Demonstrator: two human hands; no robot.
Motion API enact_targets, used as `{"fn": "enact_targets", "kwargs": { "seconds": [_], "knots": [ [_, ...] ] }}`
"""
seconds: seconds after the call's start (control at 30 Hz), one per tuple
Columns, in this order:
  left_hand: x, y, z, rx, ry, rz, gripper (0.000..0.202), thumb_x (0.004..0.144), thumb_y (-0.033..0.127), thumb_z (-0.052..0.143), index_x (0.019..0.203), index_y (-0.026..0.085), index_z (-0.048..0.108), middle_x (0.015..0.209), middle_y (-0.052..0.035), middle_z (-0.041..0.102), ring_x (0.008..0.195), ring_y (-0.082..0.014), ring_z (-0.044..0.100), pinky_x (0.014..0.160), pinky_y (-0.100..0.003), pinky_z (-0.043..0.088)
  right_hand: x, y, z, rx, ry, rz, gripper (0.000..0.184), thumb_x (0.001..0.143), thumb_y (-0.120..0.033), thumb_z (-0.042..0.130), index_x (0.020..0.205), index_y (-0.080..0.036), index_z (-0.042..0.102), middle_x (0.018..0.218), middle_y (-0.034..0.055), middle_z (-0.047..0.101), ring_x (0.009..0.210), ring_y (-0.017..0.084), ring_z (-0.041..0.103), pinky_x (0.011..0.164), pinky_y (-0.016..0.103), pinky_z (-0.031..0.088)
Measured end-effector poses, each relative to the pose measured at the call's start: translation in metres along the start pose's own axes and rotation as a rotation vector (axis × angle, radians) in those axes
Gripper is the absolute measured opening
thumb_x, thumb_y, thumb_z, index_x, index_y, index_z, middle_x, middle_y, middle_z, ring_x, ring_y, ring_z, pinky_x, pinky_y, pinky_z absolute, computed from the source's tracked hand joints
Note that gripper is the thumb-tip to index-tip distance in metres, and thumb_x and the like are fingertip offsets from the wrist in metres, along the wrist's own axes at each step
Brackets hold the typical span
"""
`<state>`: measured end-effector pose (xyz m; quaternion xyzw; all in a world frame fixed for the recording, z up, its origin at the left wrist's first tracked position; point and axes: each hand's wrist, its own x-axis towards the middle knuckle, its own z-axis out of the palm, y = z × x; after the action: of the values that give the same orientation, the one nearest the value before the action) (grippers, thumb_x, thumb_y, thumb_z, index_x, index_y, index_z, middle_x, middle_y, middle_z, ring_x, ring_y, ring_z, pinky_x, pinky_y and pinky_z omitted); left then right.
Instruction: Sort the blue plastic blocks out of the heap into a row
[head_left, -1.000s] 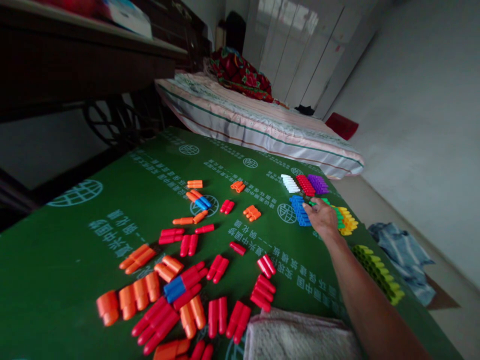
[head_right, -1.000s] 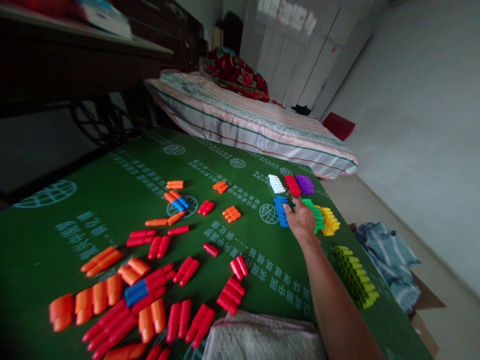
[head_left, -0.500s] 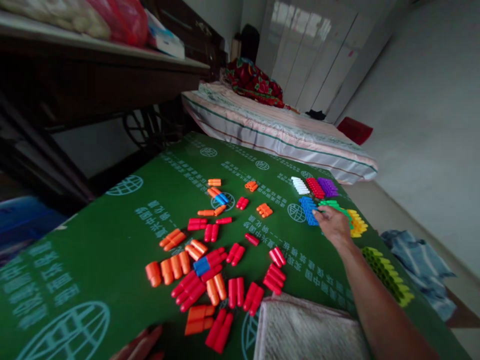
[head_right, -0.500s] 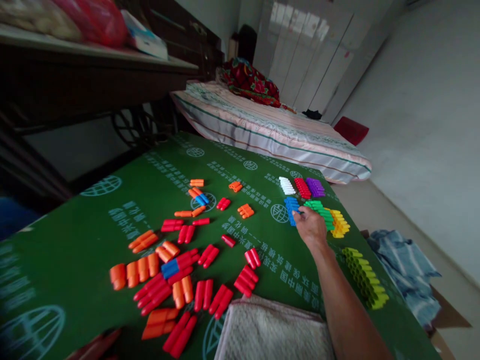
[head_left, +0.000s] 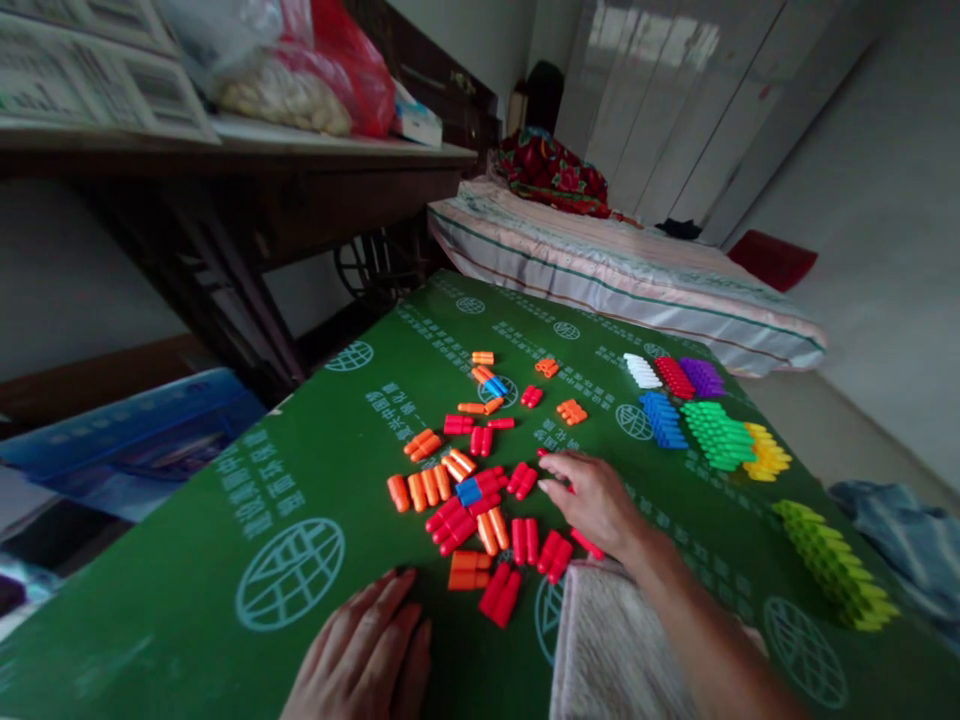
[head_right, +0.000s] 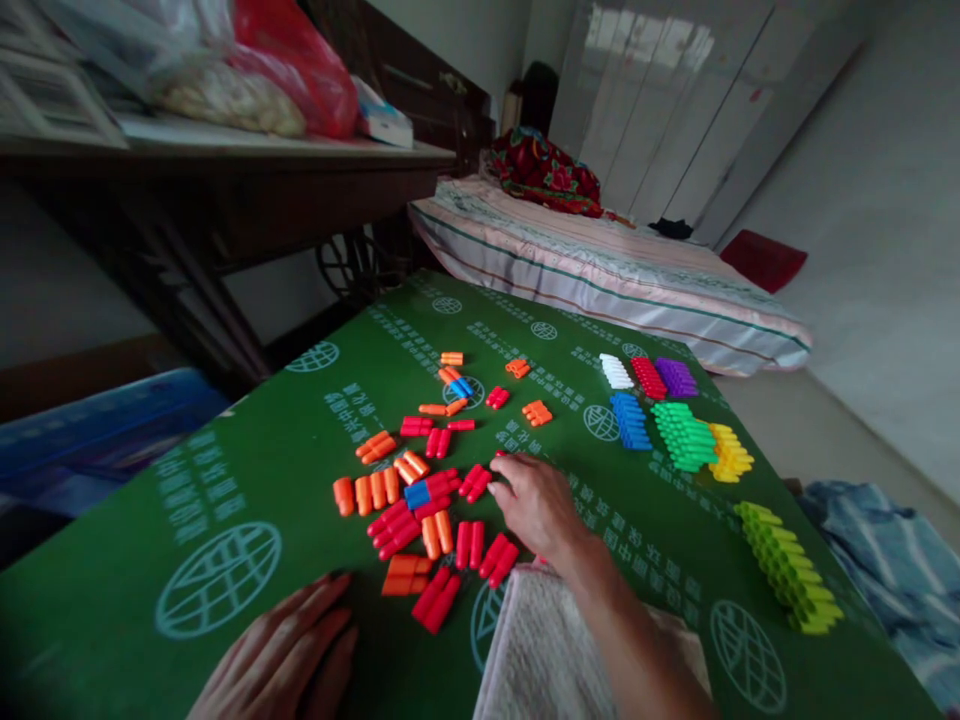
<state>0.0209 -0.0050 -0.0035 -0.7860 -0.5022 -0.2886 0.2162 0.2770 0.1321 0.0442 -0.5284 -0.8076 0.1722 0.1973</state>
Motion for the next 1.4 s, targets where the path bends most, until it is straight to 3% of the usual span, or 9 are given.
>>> {"fn": "enact_targets", "kwargs": {
  "seconds": [0.23, 0.53, 0.67, 0.87, 1.0, 1.1, 1.23, 1.3, 1.4],
  "knots": [
    [-0.002, 0.006, -0.001, -0.012, -0.029, -0.068, 0.020, 0.084, 0.024, 0.058, 0.102, 0.015, 0.060, 0.113, -0.0102, 0.066, 0.105, -0.0206, 0.061, 0.090, -0.034, 0.052, 0.022, -0.064, 0.024, -0.207, -0.202, -0.308, 0.021, 0.089, -0.011, 0.046, 0.097, -0.019, 0.064, 0.098, 0.0064, 0.067, 0.098, 0.019, 0.057, 0.085, 0.030, 0.046],
    [-0.004, 0.006, 0.001, -0.024, -0.004, -0.078, 0.019, 0.083, 0.021, 0.060, 0.101, 0.015, 0.060, 0.113, -0.0088, 0.066, 0.106, -0.0198, 0.061, 0.090, -0.032, 0.052, 0.036, -0.081, 0.025, -0.325, -0.342, -0.238, 0.027, 0.078, -0.005, 0.051, 0.097, -0.019, 0.064, 0.101, 0.0085, 0.067, 0.095, 0.021, 0.061, 0.080, 0.030, 0.049],
    [-0.003, 0.005, 0.003, -0.014, -0.007, -0.084, 0.019, 0.083, 0.023, 0.059, 0.101, 0.016, 0.060, 0.113, -0.0080, 0.066, 0.106, -0.0197, 0.061, 0.089, -0.031, 0.052, 0.040, -0.077, 0.027, -0.304, -0.252, -0.194, 0.023, 0.077, -0.007, 0.052, 0.094, -0.017, 0.065, 0.099, 0.0091, 0.068, 0.096, 0.020, 0.062, 0.082, 0.030, 0.049],
    [-0.004, 0.004, 0.003, -0.048, -0.021, -0.141, 0.024, 0.084, 0.031, 0.058, 0.105, 0.019, 0.060, 0.113, -0.0069, 0.067, 0.104, -0.0196, 0.063, 0.087, -0.031, 0.055, 0.018, -0.069, 0.034, 0.178, 0.027, -0.100, 0.020, 0.076, -0.018, 0.060, 0.095, -0.023, 0.065, 0.096, 0.0031, 0.070, 0.089, 0.017, 0.063, 0.082, 0.027, 0.049],
    [0.014, 0.007, 0.008, -0.139, 0.020, -0.229, 0.036, 0.086, 0.038, 0.054, 0.116, 0.018, 0.055, 0.115, -0.0079, 0.066, 0.107, -0.0204, 0.062, 0.086, -0.031, 0.056, -0.002, -0.074, 0.037, 0.503, 0.135, 0.012, 0.022, 0.073, -0.022, 0.063, 0.094, -0.024, 0.066, 0.092, 0.0006, 0.071, 0.082, 0.016, 0.064, 0.075, 0.026, 0.051],
    [0.039, 0.014, 0.020, -0.168, 0.063, -0.198, 0.038, 0.087, 0.042, 0.052, 0.116, 0.017, 0.054, 0.111, -0.0084, 0.067, 0.105, -0.0211, 0.063, 0.082, -0.032, 0.056, -0.010, -0.080, 0.036, 0.697, 0.166, 0.108, 0.024, 0.070, -0.027, 0.067, 0.094, -0.022, 0.067, 0.089, 0.0002, 0.072, 0.080, 0.016, 0.065, 0.073, 0.027, 0.052],
    [0.066, 0.021, 0.032, -0.244, 0.054, -0.156, 0.018, 0.090, 0.030, 0.045, 0.098, 0.019, 0.057, 0.090, -0.0036, 0.070, 0.085, -0.0165, 0.066, 0.075, -0.029, 0.055, -0.013, -0.078, 0.032, 0.879, 0.195, 0.198, 0.030, 0.067, -0.030, 0.071, 0.095, -0.021, 0.066, 0.087, 0.0004, 0.072, 0.077, 0.017, 0.064, 0.071, 0.027, 0.052],
    [0.072, 0.024, 0.035, -0.294, 0.021, -0.147, 0.014, 0.091, 0.025, 0.043, 0.088, 0.021, 0.057, 0.080, -0.0001, 0.068, 0.074, -0.0140, 0.065, 0.072, -0.027, 0.054, -0.013, -0.072, 0.029, 0.934, 0.227, 0.220, 0.030, 0.067, -0.030, 0.071, 0.094, -0.020, 0.066, 0.087, 0.0009, 0.071, 0.076, 0.016, 0.063, 0.069, 0.027, 0.051],
    [0.074, 0.027, 0.037, -0.277, 0.036, -0.174, 0.015, 0.090, 0.030, 0.047, 0.096, 0.020, 0.057, 0.086, -0.0016, 0.069, 0.079, -0.0149, 0.065, 0.072, -0.027, 0.053, -0.013, -0.065, 0.027, 1.025, 0.231, 0.233, 0.029, 0.067, -0.030, 0.071, 0.094, -0.020, 0.065, 0.087, 0.0012, 0.071, 0.077, 0.016, 0.063, 0.068, 0.026, 0.051]
  ]
}}
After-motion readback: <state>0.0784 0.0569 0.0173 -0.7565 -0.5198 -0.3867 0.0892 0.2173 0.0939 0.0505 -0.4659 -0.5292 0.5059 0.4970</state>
